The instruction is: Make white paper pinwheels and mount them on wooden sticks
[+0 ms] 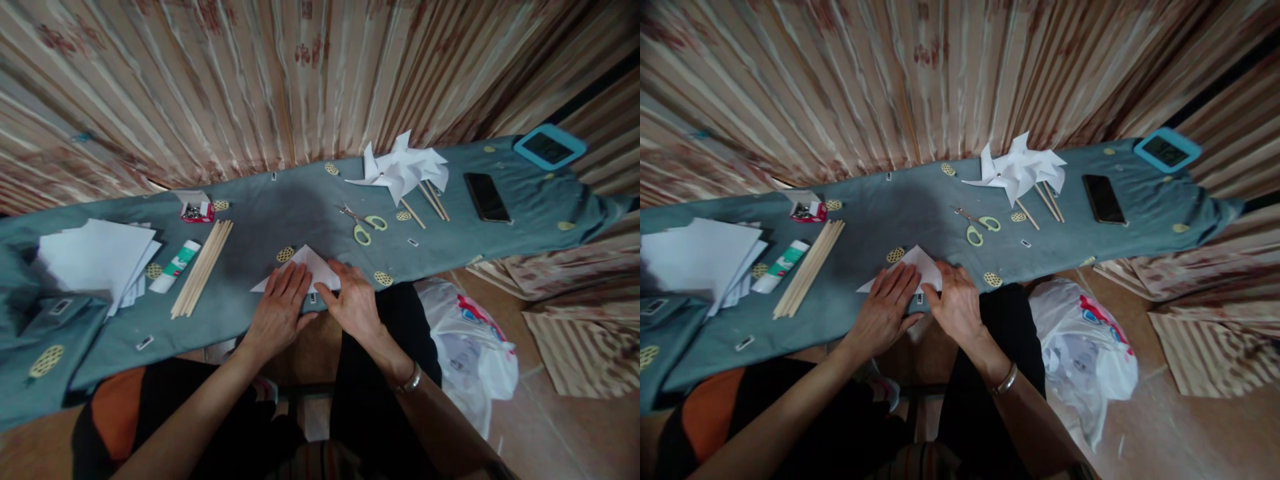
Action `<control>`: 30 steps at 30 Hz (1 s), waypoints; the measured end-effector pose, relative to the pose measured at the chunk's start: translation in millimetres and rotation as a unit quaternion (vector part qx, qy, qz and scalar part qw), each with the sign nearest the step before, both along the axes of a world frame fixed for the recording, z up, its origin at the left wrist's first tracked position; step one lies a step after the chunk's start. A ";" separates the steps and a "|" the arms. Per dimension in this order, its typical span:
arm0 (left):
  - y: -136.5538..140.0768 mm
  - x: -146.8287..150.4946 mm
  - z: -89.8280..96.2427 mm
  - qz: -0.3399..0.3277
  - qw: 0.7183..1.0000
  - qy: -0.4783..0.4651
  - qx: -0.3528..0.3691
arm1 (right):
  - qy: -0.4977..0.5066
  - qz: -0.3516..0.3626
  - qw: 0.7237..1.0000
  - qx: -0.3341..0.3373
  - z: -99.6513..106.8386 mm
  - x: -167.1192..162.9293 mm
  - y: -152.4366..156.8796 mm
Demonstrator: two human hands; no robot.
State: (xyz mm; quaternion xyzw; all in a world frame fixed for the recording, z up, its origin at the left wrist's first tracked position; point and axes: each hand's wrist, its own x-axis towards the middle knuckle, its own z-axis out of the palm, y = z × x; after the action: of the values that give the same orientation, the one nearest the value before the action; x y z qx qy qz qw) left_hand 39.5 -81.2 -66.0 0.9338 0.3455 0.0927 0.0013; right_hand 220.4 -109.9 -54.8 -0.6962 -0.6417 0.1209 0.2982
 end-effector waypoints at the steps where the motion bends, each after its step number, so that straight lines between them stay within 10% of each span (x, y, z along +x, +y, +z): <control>1: 0.0 0.1 -0.1 0.000 1.000 0.002 0.002 | -0.007 0.002 1.000 0.003 0.0 -1.0 -0.6; 30: 0.5 0.7 -5.4 0.009 1.000 -0.003 0.004 | 0.072 -0.041 0.997 0.000 -3.3 -1.2 12.3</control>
State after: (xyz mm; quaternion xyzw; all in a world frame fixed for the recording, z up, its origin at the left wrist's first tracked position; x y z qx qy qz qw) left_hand 40.2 -80.7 -71.4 0.9304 0.3535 0.0967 -0.0025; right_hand 219.2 -97.6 -58.1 -0.7113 -0.5895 0.1591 0.3482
